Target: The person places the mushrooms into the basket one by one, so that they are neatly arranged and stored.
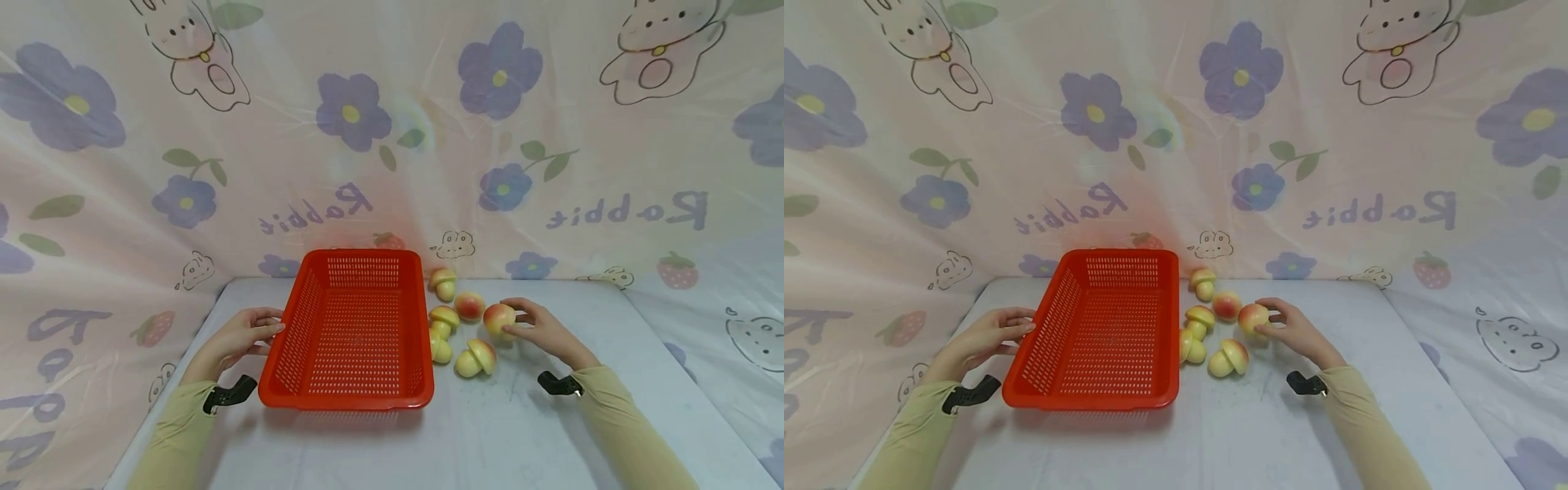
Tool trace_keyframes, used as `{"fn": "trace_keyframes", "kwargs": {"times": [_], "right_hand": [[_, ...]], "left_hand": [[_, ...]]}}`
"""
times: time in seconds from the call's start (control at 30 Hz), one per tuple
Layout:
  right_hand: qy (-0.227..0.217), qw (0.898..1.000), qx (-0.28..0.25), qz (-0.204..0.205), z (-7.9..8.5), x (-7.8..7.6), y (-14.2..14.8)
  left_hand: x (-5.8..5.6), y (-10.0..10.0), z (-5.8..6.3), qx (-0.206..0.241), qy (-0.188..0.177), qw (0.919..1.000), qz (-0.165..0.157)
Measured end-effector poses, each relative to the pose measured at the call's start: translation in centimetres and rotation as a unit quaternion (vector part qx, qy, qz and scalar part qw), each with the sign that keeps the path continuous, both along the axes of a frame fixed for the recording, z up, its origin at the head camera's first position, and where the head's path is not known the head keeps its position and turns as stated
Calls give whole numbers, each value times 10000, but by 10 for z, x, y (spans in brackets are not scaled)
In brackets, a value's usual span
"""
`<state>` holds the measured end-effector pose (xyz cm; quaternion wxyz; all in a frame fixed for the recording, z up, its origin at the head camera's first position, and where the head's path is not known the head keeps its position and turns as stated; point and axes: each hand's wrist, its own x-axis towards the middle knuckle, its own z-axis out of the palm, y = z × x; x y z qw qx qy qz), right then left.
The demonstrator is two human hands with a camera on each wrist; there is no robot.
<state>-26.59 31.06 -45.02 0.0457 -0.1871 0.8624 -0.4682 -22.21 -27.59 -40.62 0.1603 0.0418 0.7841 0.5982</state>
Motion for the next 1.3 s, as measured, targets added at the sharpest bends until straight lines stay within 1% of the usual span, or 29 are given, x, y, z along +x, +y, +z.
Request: {"fn": "trace_keyframes", "kwargs": {"times": [0.13, 0.23, 0.3, 0.47, 0.6, 0.73, 0.87, 1.13, 1.23, 1.3], "right_hand": [[-58, 9995, -303, -85, 8, 0, -3], [-271, 9981, -537, -125, 16, 0, -7], [-489, 9964, -672, -180, 22, -1, -10], [-980, 9885, -1100, -347, 38, -3, -21], [-1226, 9804, -1512, -319, 51, -4, -28], [-1316, 9766, -1693, -135, 60, -7, -35], [-1364, 9752, -1738, 89, 68, -9, -46], [-1436, 9668, -2033, 576, 86, -14, -78], [-1491, 9646, -2074, 653, 91, -18, -93], [-1599, 9606, -2183, 635, 94, -19, -104]], "left_hand": [[0, 0, -1, 10, -21, 10000, -44], [1, 0, -1, -2, -33, 10000, -44], [1, 0, -1, -18, -33, 10000, -27], [0, 1, 0, -33, -27, 10000, -31], [-1, 2, 0, 2, -23, 10000, -59], [-1, 1, 1, 13, -15, 9999, -105], [1, 1, 3, -2, -47, 9999, -108], [1, 1, 7, 18, -53, 9999, -145], [0, 1, 6, -25, -56, 9999, -125], [0, 2, 6, -78, -45, 9999, -107]]}}
